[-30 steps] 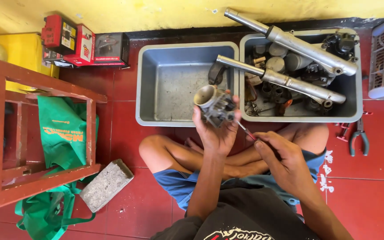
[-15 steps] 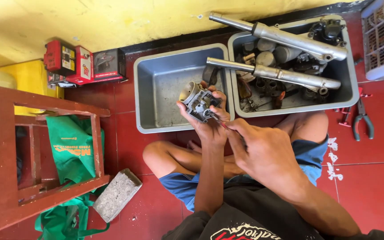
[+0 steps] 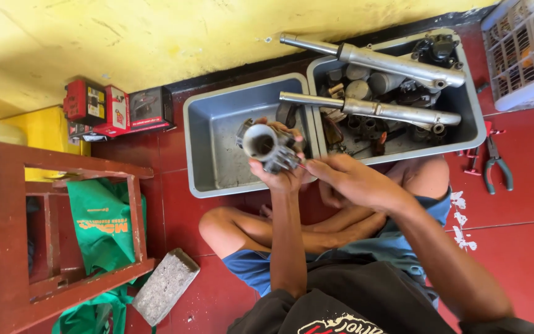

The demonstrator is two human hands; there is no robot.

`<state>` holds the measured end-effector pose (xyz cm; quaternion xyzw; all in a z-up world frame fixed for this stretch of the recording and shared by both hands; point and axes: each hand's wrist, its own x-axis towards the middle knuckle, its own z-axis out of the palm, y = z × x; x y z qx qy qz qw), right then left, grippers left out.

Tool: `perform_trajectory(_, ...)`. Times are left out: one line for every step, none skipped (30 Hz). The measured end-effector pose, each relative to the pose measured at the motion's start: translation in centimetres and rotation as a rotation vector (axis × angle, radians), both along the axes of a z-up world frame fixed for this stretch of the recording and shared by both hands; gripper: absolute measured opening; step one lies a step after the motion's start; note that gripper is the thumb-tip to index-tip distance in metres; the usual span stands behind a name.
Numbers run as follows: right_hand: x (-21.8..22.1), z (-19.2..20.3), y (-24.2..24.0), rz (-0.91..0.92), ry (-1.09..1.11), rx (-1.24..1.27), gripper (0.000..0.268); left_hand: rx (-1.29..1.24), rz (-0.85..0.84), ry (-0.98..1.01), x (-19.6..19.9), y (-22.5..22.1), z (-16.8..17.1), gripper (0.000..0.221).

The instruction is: Disassembling and cleaning a motorcycle carburetor using a screwdriver and a brush

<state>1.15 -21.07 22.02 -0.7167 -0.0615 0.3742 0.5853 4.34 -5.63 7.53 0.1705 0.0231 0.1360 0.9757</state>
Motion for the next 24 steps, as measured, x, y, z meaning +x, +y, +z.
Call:
perform_trajectory(-0.4,-0.5,-0.5,0.002,-0.004,0.0,0.048,0.0,0.002,-0.004,0.0,0.0,0.4,0.088)
perform_trajectory(-0.9,-1.0,-0.9,-0.017,0.042,0.11,0.044,0.043,-0.002,-0.073,0.0,0.0,0.8,0.088)
perform_trajectory(-1.4,-1.4,-1.4,-0.033,0.089,0.215,0.041,0.082,-0.001,-0.141,-0.2,-0.1,1.2,0.088)
perform_trajectory(-1.4,-2.1,-1.8,-0.027,0.088,0.21,0.041,0.079,0.006,-0.143,-0.4,0.1,1.6,0.088)
perform_trajectory(-1.4,-2.7,-2.1,0.036,-0.176,0.285,0.037,0.122,0.013,-0.209,-0.7,0.3,2.0,0.088)
perform_trajectory(-1.4,-3.4,-2.4,0.098,-0.439,0.361,0.033,0.167,0.02,-0.274,-1.1,0.6,2.4,0.088)
perform_trajectory(-1.7,-3.5,-2.3,0.114,-0.445,0.363,0.033,0.168,0.035,-0.282,-1.6,0.7,2.7,0.088)
perform_trajectory(-2.0,-3.7,-2.3,0.1,-0.643,0.351,0.031,0.215,0.045,-0.355,-2.2,0.7,3.1,0.089)
perform_trajectory(-2.7,-3.8,-2.3,0.078,-0.831,0.338,0.032,0.261,0.05,-0.417,-3.1,0.7,3.4,0.089)
perform_trajectory(-2.9,-4.4,-2.2,0.088,-0.829,0.342,0.032,0.263,0.06,-0.416,-3.3,0.6,3.7,0.089)
perform_trajectory(-3.1,-5.0,-2.1,0.048,-0.989,0.331,0.026,0.312,0.063,-0.482,-3.3,0.6,4.1,0.09)
perform_trajectory(-3.2,-5.6,-2.0,0.005,-1.148,0.32,0.02,0.362,0.067,-0.548,-3.4,0.5,4.4,0.091)
perform_trajectory(-3.0,-5.7,-1.9,0.012,-1.144,0.325,0.02,0.365,0.075,-0.544,-3.5,0.5,4.8,0.091)
perform_trajectory(-2.8,-5.7,-1.8,-0.019,-1.295,0.274,0.018,0.415,0.076,-0.603,-3.5,0.5,5.2,0.092)
perform_trajectory(-2.6,-5.8,-1.9,-0.054,-1.447,0.218,0.017,0.463,0.074,-0.664,-3.4,0.4,5.5,0.093)
perform_trajectory(-2.3,-5.7,-1.8,-0.05,-1.446,0.22,0.017,0.463,0.078,-0.662,-3.5,0.4,5.9,0.093)
perform_trajectory(-2.0,-5.6,-1.7,-0.081,-1.562,0.182,0.024,0.512,0.075,-0.726,-3.5,0.4,6.3,0.094)
perform_trajectory(-1.7,-5.5,-1.6,-0.113,-1.677,0.143,0.031,0.562,0.072,-0.789,-3.5,0.5,6.7,0.095)
perform_trajectory(-1.5,-5.4,-1.6,-0.11,-1.675,0.145,0.031,0.561,0.075,-0.786,-3.5,0.4,6.4,0.095)
perform_trajectory(-1.3,-5.3,-1.6,-0.126,-1.748,0.1,0.027,0.57,0.125,-0.797,-3.4,0.2,6.1,0.097)
perform_trajectory(-1.1,-5.2,-1.6,-0.15,-1.821,0.047,0.025,0.577,0.166,-0.811,-3.2,0.1,5.9,0.099)
perform_trajectory(-1.5,-5.2,-1.7,-0.155,-1.82,0.042,0.025,0.575,0.159,-0.811,-3.4,0.0,6.1,0.099)
perform_trajectory(-1.5,-5.0,-1.8,-0.149,-1.743,0.069,0.022,0.591,0.182,-0.811,-3.5,-0.1,6.4,0.099)
perform_trajectory(-1.6,-4.9,-1.8,-0.142,-1.666,0.095,0.02,0.606,0.205,-0.81,-3.6,-0.2,6.5,0.098)
